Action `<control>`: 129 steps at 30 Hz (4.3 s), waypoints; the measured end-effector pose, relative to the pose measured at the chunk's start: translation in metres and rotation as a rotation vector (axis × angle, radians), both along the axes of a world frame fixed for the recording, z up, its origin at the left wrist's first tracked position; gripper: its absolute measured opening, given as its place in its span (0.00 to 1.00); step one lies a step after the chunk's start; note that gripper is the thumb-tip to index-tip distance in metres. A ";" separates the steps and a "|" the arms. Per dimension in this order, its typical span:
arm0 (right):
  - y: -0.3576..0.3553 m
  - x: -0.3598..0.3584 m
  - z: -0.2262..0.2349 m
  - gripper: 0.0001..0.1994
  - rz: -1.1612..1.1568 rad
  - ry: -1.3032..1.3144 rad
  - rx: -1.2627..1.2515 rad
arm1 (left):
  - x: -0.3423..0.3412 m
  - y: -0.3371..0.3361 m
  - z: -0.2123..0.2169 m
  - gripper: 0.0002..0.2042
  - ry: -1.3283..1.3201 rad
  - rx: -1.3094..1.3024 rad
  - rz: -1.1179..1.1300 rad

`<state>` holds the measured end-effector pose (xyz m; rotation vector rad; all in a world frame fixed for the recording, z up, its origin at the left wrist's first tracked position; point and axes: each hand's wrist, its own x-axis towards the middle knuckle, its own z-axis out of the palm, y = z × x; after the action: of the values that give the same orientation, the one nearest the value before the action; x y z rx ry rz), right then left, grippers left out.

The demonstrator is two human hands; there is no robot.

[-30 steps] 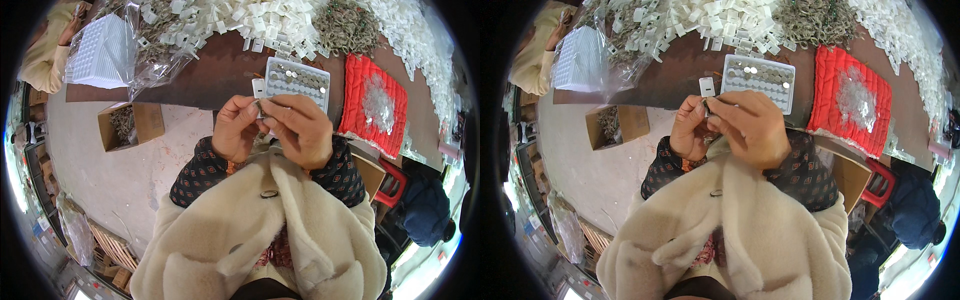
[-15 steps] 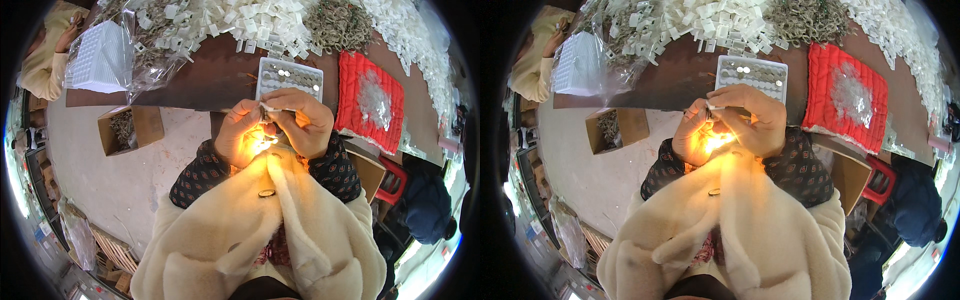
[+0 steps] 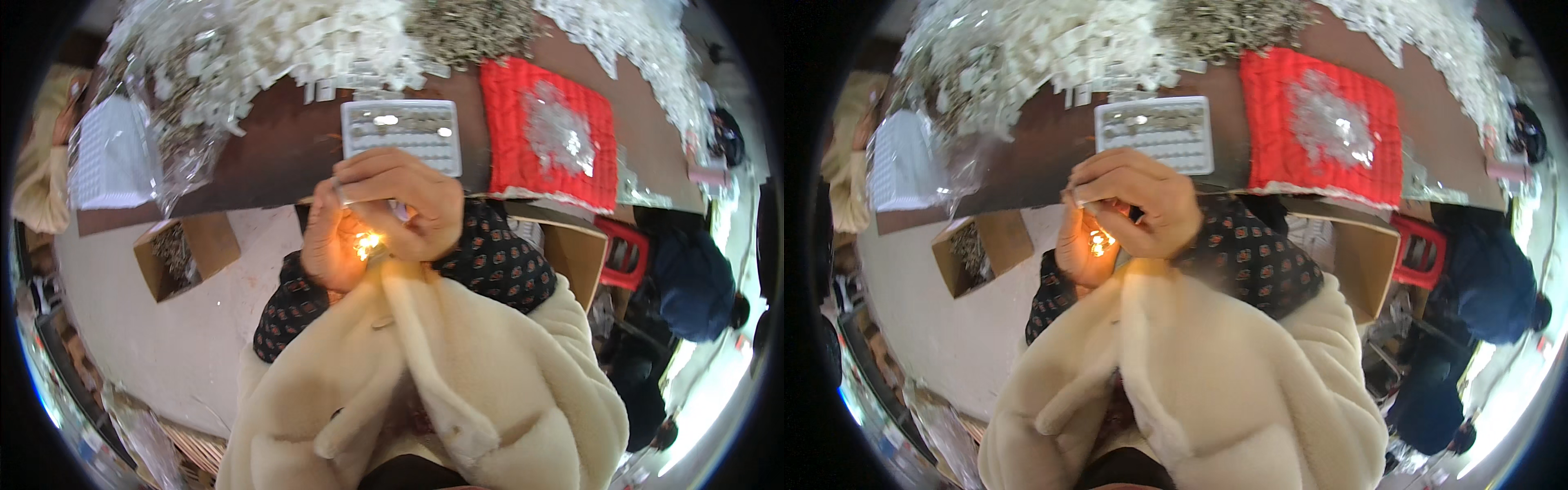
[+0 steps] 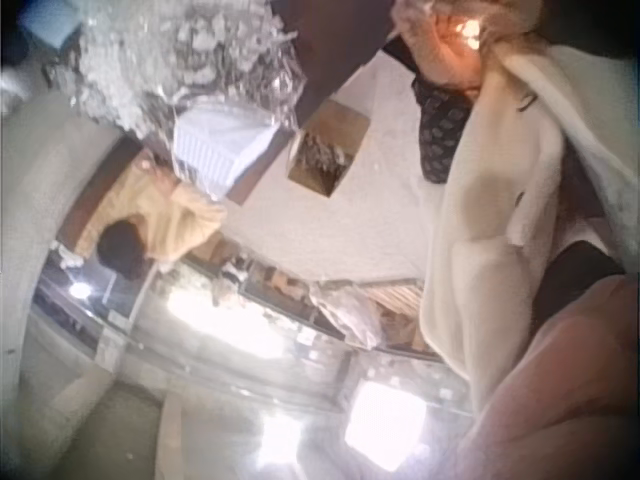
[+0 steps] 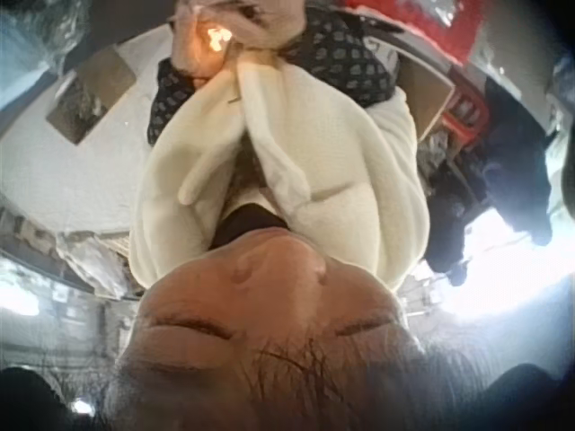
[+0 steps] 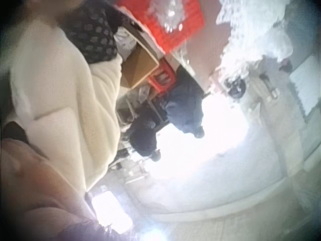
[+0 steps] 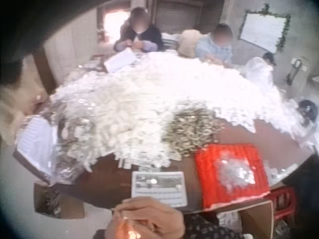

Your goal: The person repeatedly picks small white plastic LED modules and metal contacts from a tray, inserts the contacts into the modules, and tests each unit by pressing it to light up. Finished units are placed on a red mat on the table.

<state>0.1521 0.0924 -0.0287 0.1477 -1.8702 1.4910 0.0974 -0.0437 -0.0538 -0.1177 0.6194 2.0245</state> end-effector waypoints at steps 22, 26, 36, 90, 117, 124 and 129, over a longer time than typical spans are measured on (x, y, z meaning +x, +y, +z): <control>0.101 0.169 -0.028 0.08 -1.092 -0.758 0.296 | -0.002 0.013 -0.004 0.07 0.181 -0.041 -0.075; 0.089 0.151 -0.015 0.05 -0.982 -0.632 0.056 | -0.001 0.016 -0.003 0.07 0.292 -0.008 -0.046; 0.103 0.124 0.005 0.06 -0.837 -0.750 0.122 | -0.002 0.014 0.001 0.07 0.266 -0.063 -0.083; 0.105 -0.058 0.002 0.09 -0.347 -0.823 0.924 | -0.033 -0.003 0.008 0.10 0.122 0.014 -0.123; 0.157 -0.027 0.007 0.13 -0.596 -0.350 0.755 | -0.021 0.006 0.005 0.11 0.258 -0.124 -0.088; 0.164 -0.018 0.027 0.10 -0.574 -0.313 0.656 | -0.025 0.000 0.009 0.11 0.257 -0.143 -0.103; 0.141 0.051 0.026 0.13 -0.570 -0.457 0.628 | -0.024 0.005 0.006 0.10 0.245 -0.136 -0.115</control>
<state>0.2030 0.2333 -0.0031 -0.4389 -2.4232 0.5487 0.0736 -0.0389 -0.0475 0.0851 0.8985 1.8996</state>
